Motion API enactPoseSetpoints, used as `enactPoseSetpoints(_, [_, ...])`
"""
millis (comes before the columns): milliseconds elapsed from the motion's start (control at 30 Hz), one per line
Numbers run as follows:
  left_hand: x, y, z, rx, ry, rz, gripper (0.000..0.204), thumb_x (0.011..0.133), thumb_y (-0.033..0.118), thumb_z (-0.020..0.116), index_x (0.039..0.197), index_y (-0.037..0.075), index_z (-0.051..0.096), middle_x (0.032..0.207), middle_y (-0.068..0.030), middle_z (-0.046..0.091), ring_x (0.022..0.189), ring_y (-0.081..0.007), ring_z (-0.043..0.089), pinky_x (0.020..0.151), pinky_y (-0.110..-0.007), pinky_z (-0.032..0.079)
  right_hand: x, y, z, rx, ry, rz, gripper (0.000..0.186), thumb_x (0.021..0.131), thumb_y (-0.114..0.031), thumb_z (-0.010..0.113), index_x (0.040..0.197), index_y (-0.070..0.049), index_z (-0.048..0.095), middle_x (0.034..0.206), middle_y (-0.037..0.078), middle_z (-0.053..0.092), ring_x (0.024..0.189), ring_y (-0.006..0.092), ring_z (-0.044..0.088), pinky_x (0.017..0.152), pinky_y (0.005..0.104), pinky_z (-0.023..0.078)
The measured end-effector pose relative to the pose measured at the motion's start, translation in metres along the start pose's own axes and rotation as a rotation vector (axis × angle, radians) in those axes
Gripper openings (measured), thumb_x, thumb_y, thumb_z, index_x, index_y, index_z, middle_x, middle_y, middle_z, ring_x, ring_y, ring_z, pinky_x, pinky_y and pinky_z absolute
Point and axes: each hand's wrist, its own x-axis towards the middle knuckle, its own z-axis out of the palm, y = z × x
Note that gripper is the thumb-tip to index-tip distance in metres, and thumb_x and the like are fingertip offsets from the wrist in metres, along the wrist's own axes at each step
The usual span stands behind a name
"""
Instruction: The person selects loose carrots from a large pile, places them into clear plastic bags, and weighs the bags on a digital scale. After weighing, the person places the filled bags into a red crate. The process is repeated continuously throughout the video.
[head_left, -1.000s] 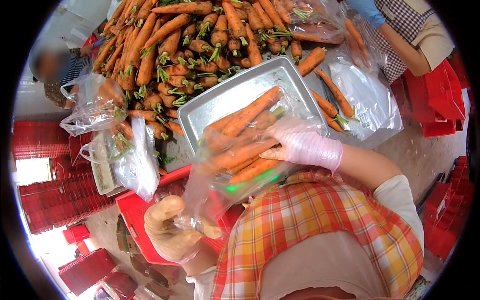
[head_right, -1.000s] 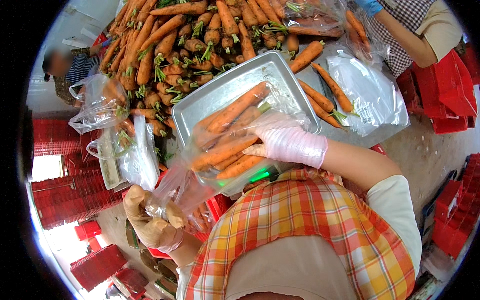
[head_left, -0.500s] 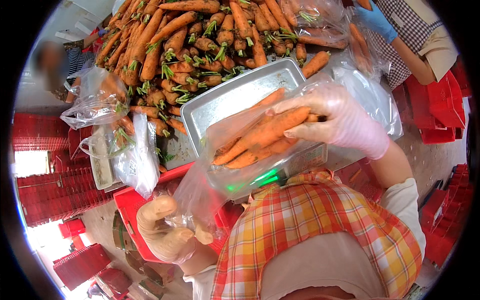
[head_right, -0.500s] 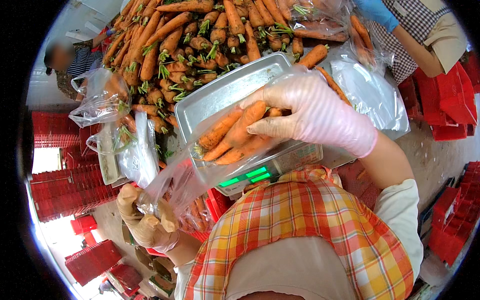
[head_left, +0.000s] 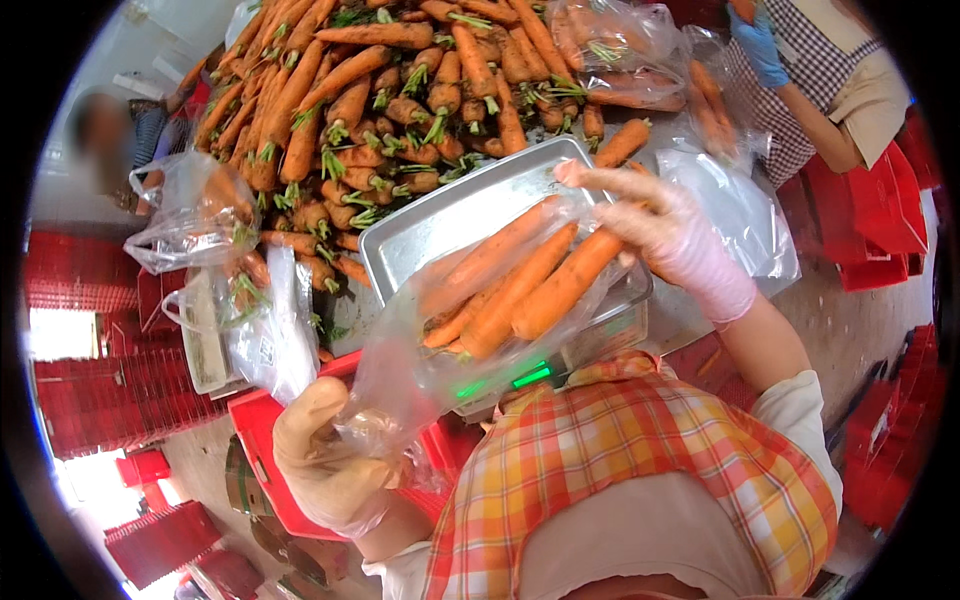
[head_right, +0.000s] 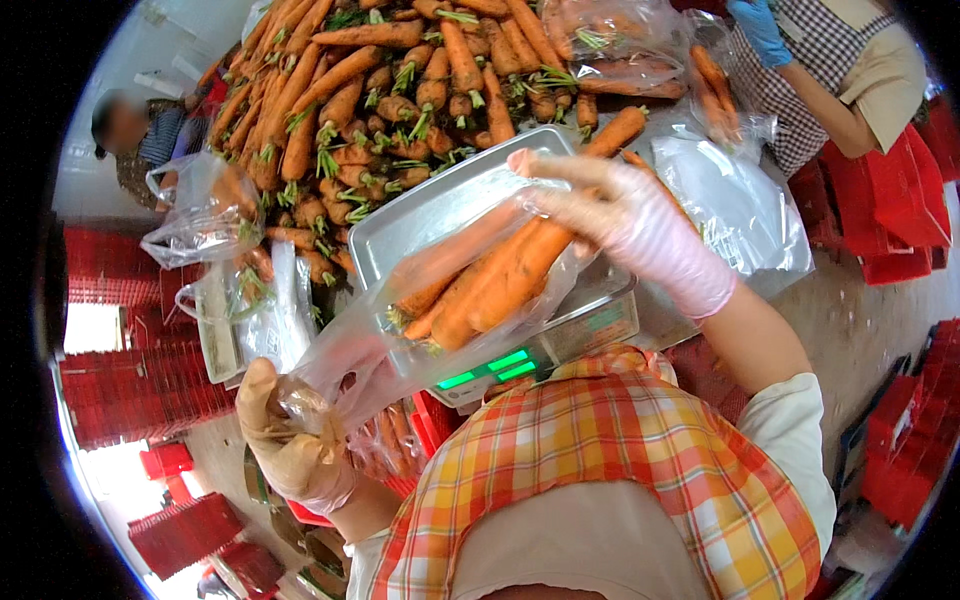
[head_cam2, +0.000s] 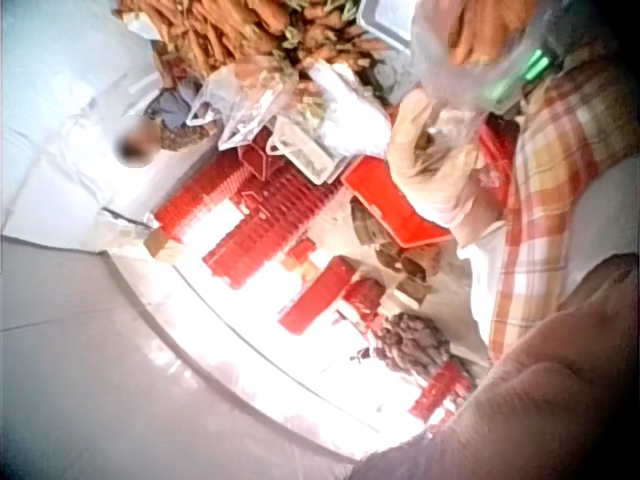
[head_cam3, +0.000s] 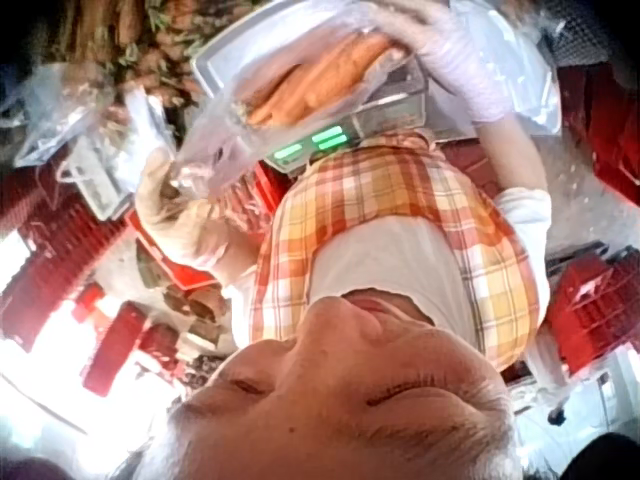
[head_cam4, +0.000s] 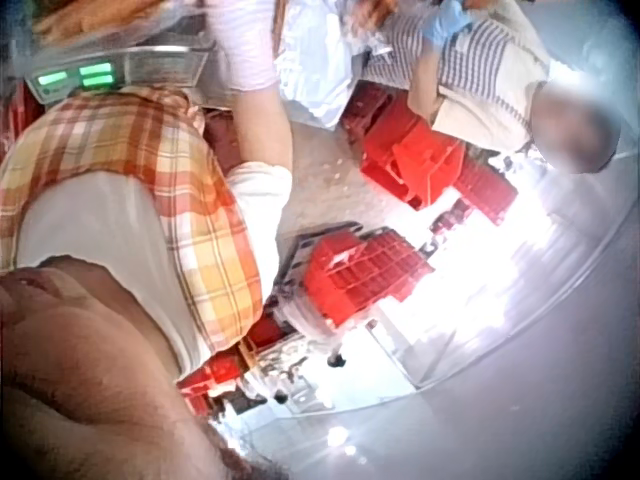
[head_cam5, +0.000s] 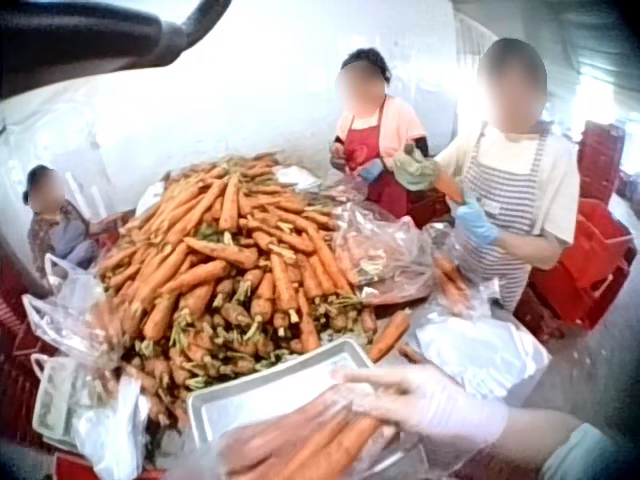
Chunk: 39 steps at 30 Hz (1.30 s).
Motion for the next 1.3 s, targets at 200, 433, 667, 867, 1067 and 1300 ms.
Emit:
enactPoseSetpoints(200, [0.009, 0.018, 0.018, 0.616, 0.001, -0.137, 0.066, 0.072, -0.002, 0.068, 0.135, -0.006, 0.049, 0.087, -0.0028, 0.060, 0.066, -0.0055, 0.044, 0.058, -0.018, 0.032, -0.001, 0.018, -0.094, 0.382, 0.391, -0.556, 0.037, 0.099, -0.030, 0.050, 0.111, 0.001, 0.066, 0.116, 0.010, 0.066, 0.066, 0.0049, 0.052, 0.060, 0.0197, 0.044])
enactPoseSetpoints(433, [0.046, 0.027, 0.035, 0.905, -0.072, -0.369, 0.054, 0.087, -0.001, 0.048, 0.141, 0.002, 0.044, 0.144, -0.0107, 0.045, 0.070, -0.0003, 0.048, 0.058, -0.011, 0.032, -0.015, 0.132, -0.152, 0.230, 0.848, -0.056, 0.034, 0.095, -0.032, 0.059, 0.104, -0.001, 0.067, 0.074, 0.006, 0.064, 0.056, 0.0072, 0.053, 0.053, 0.0213, 0.046])
enactPoseSetpoints(667, [0.077, 0.019, 0.014, 0.531, 0.235, -0.031, 0.041, 0.089, 0.012, 0.053, 0.127, -0.003, 0.056, 0.133, -0.0156, 0.052, 0.108, -0.0206, 0.053, 0.082, -0.027, 0.043, 0.002, 0.182, -0.126, 0.294, 0.476, 0.196, 0.035, 0.096, -0.032, 0.059, 0.104, 0.000, 0.066, 0.083, 0.011, 0.068, 0.072, 0.0109, 0.064, 0.064, 0.0254, 0.052])
enactPoseSetpoints(867, [0.096, 0.000, 0.052, 0.713, 0.229, 0.175, 0.029, 0.091, 0.009, 0.054, 0.116, -0.003, 0.064, 0.135, -0.0162, 0.051, 0.123, -0.0268, 0.048, 0.097, -0.037, 0.043, 0.016, 0.169, -0.150, -0.458, 0.639, 0.059, 0.031, 0.093, -0.030, 0.057, 0.109, -0.006, 0.067, 0.102, 0.016, 0.068, 0.096, 0.0346, 0.063, 0.088, 0.0385, 0.049])
enactPoseSetpoints(1067, [0.105, -0.012, 0.062, 0.736, 0.359, -0.041, 0.053, 0.090, 0.012, 0.053, 0.141, 0.003, 0.044, 0.143, -0.0113, 0.047, 0.108, -0.0057, 0.051, 0.071, -0.012, 0.037, 0.030, 0.145, -0.141, -0.587, 0.327, 0.098, 0.029, 0.093, -0.028, 0.057, 0.108, -0.006, 0.068, 0.101, 0.015, 0.068, 0.092, 0.0318, 0.066, 0.082, 0.0350, 0.053])
enactPoseSetpoints(1300, [0.105, -0.030, 0.055, 0.666, 0.261, -0.103, 0.052, 0.089, 0.012, 0.056, 0.138, 0.001, 0.045, 0.147, -0.0113, 0.042, 0.133, -0.0190, 0.041, 0.083, -0.015, 0.041, 0.062, 0.148, -0.119, -0.449, 0.157, -0.247, 0.031, 0.089, -0.021, 0.059, 0.115, -0.004, 0.064, 0.102, 0.015, 0.068, 0.095, 0.0320, 0.065, 0.089, 0.0382, 0.051])
